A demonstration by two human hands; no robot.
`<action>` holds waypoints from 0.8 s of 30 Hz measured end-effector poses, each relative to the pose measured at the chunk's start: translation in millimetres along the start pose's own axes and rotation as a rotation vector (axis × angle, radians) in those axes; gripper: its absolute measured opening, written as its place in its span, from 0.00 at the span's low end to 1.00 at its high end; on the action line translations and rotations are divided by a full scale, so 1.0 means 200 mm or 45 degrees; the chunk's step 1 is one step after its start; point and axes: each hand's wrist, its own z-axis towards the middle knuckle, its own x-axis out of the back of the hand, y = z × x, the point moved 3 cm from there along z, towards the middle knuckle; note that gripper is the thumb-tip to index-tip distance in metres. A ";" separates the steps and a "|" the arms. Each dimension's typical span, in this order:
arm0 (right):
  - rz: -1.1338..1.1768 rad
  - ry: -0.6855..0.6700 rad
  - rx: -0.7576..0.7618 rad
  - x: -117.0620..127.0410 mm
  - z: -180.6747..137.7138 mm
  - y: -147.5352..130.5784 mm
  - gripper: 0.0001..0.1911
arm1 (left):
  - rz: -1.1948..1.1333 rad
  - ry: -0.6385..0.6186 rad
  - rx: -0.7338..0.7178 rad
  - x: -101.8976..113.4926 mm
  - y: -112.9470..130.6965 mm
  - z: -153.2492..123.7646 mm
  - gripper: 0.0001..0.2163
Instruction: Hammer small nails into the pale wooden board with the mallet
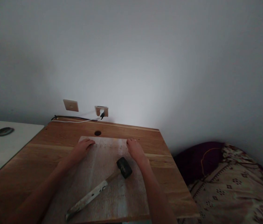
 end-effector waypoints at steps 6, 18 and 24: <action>0.347 0.121 -0.048 0.02 -0.01 0.05 0.20 | -0.533 0.159 0.248 0.09 -0.01 0.10 0.12; -0.081 -0.203 -0.092 -0.15 0.07 -0.07 0.06 | 0.233 -0.285 0.069 -0.02 0.05 0.07 0.06; 0.080 -0.125 -0.076 -0.11 0.08 -0.09 0.10 | 0.375 -0.333 -0.107 -0.04 0.10 0.13 0.07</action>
